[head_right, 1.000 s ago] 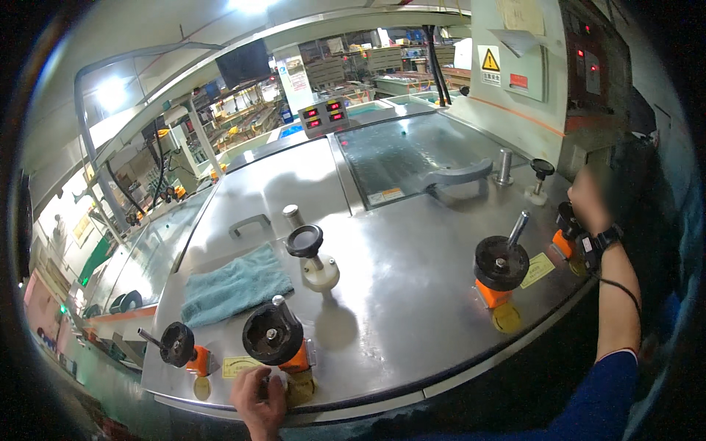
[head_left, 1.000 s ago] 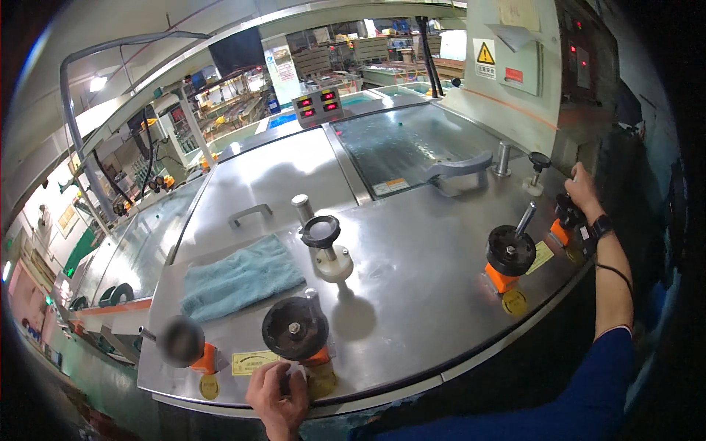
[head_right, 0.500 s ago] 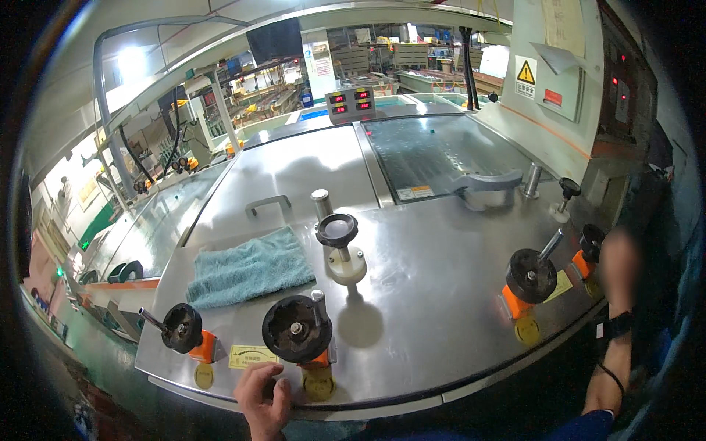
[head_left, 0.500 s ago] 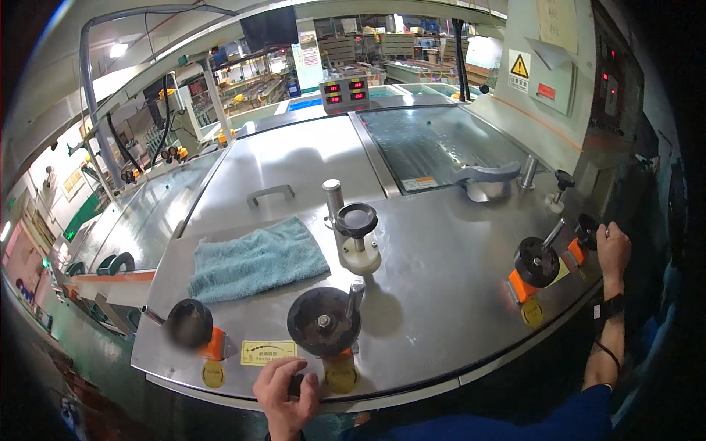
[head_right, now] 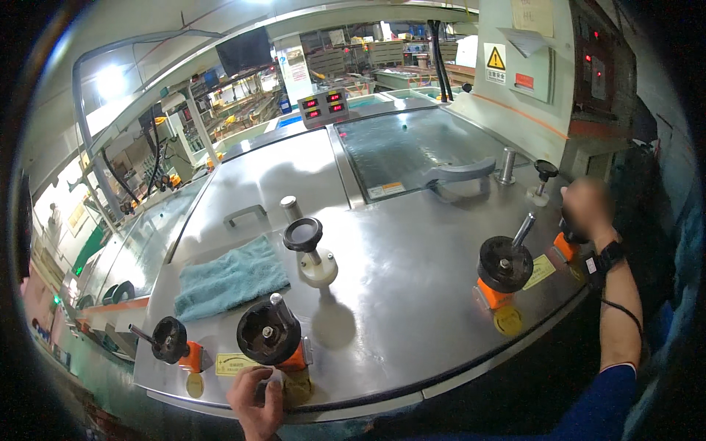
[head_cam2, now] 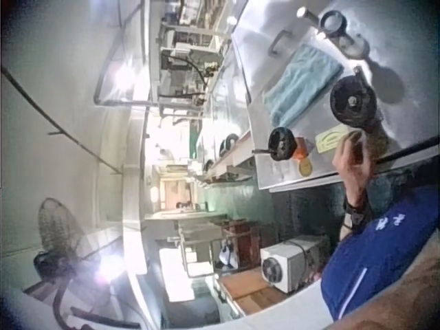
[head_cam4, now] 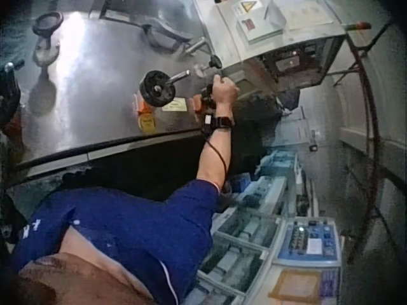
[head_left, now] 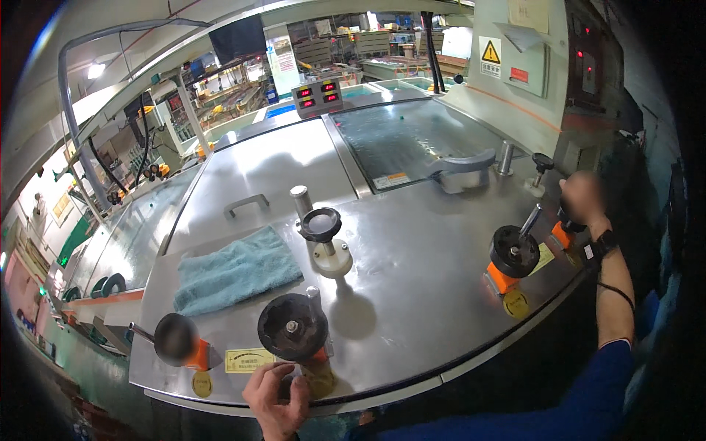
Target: Operating an automated machine for processing industrial panels, including managing the conveyor, using touch controls, cleaning surfaces, and manual calibration.
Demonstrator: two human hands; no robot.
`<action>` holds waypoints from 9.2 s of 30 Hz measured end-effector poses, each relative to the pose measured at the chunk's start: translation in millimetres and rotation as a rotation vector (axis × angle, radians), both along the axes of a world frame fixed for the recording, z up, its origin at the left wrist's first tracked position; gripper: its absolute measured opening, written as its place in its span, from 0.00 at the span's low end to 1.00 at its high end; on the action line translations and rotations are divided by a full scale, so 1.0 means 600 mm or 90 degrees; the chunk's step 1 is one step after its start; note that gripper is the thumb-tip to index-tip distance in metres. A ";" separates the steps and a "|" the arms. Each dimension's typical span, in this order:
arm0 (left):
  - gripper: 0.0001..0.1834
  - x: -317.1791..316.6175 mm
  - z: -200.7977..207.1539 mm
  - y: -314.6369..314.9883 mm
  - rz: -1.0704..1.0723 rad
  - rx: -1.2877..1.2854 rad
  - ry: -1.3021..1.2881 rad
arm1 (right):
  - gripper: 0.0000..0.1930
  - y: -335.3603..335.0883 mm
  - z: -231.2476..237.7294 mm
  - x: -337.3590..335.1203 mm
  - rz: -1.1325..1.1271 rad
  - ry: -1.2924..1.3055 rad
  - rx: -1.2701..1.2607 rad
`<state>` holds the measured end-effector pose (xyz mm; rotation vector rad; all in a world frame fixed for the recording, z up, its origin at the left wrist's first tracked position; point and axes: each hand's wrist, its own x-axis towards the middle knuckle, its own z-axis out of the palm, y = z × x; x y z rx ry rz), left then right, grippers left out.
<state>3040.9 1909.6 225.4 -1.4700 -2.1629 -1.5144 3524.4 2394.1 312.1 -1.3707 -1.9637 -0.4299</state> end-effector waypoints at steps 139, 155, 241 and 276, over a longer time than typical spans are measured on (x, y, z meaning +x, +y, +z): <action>0.09 -0.182 0.028 -0.128 -0.260 -0.016 -0.021 | 0.15 -0.456 -0.113 -0.451 0.375 0.162 -0.419; 0.09 -0.179 0.026 -0.132 -0.248 0.002 -0.013 | 0.13 -0.457 -0.113 -0.454 0.397 0.161 -0.365; 0.08 -0.160 0.020 -0.120 -0.192 -0.043 -0.089 | 0.13 -0.439 -0.109 -0.438 0.436 0.266 -0.520; 0.11 -0.128 -0.028 -0.075 0.106 -0.035 0.108 | 0.10 -0.416 -0.128 -0.407 0.698 0.099 -0.320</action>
